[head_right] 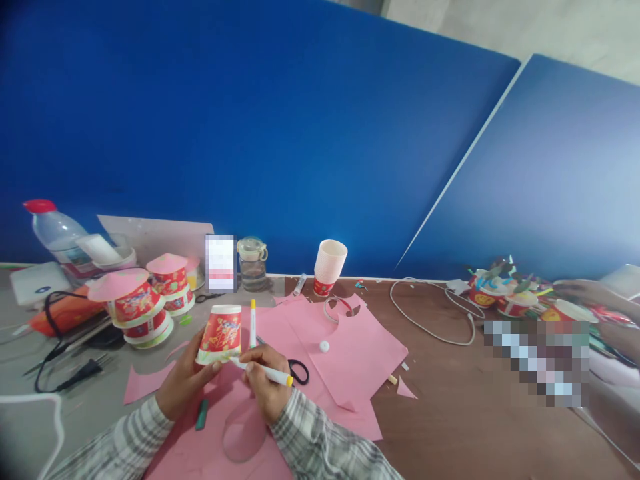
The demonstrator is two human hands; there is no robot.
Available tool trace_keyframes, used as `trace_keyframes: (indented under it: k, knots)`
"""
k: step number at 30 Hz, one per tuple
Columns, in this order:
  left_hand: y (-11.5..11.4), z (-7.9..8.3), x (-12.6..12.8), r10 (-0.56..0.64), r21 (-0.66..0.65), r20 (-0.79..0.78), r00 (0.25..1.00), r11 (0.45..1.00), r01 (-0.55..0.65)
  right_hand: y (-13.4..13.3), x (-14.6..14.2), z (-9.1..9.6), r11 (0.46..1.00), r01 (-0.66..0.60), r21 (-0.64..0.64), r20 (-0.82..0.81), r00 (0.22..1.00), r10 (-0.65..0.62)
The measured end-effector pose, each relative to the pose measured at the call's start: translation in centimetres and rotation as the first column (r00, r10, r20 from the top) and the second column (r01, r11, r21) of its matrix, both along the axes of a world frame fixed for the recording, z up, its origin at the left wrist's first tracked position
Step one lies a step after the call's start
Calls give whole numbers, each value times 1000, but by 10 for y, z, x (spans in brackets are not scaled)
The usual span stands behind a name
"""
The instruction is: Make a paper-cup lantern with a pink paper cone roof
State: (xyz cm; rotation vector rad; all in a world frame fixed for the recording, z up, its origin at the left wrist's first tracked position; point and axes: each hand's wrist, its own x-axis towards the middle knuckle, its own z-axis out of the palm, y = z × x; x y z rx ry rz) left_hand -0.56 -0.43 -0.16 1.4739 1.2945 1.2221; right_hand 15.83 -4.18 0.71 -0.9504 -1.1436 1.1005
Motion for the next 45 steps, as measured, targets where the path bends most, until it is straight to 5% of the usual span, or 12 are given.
trace_keyframes:
  k: [28, 35, 45]
  knots:
    - [0, 0, -2, -8, 5, -11, 1000, 1000, 8, 2, 1, -5, 1000, -9, 22, -14, 1000, 10]
    - [-1, 2, 0, 11, 4, 31, 999, 1000, -12, 10, 3, -8, 971, 197, 132, -43, 980, -193]
    - [-4, 5, 0, -5, 25, 50, 999, 1000, 4, 7, -5, -20, 933, 227, 280, 153, 949, -277]
